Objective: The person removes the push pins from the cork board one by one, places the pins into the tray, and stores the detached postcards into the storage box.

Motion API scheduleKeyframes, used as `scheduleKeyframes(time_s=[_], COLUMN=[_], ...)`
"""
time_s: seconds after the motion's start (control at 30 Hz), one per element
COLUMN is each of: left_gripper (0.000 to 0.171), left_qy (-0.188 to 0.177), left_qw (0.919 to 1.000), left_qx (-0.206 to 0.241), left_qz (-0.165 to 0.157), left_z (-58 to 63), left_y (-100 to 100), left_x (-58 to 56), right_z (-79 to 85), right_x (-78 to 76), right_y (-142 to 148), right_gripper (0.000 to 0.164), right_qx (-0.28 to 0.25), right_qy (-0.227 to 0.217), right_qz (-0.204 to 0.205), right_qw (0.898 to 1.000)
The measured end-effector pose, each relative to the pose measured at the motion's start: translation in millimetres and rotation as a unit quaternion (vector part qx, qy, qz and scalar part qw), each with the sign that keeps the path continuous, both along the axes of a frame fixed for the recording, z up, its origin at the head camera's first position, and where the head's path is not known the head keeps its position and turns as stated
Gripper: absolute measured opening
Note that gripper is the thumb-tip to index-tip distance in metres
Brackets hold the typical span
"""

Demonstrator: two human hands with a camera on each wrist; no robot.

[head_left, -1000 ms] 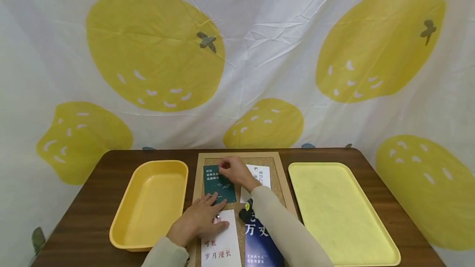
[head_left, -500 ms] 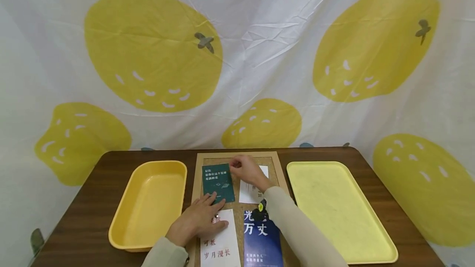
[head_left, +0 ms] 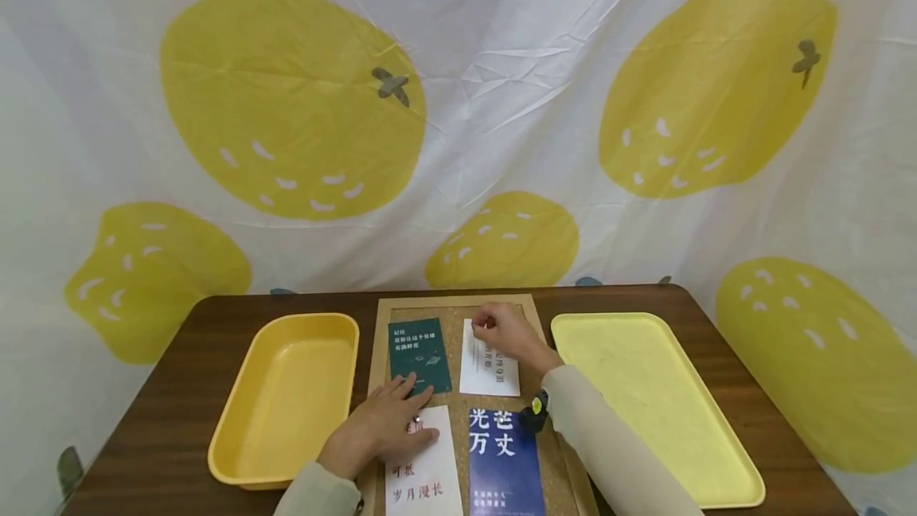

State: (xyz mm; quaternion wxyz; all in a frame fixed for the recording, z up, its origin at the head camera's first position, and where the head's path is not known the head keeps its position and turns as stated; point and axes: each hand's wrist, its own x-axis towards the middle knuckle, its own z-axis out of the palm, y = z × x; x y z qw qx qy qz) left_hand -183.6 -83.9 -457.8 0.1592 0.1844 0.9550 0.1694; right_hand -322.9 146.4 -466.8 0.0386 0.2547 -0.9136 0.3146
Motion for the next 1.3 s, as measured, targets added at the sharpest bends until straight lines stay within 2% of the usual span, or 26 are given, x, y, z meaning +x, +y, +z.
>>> scheduleKeyframes(time_s=[0.37,0.77,1.3], left_gripper=[0.067,0.068,0.068], left_qy=[0.0,0.004,0.01], left_qw=[1.0,0.9999,0.9998], left_qx=[0.006,0.009,0.015], left_qz=[-0.004,-0.004,-0.008], left_z=[-1.1,-0.5,1.4], left_y=[0.2,0.0,0.0], left_x=[0.7,3.0,4.6], right_z=[1.4,-8.7,-25.7], right_x=[4.7,6.9,13.3], right_y=[44.8,95.2,145.0], right_gripper=[0.007,0.006,0.005], right_qx=[-0.005,-0.017,0.014], right_qy=[0.032,0.068,0.065], right_qz=[-0.03,-0.062,-0.102], right_qw=[0.999,0.996,0.993])
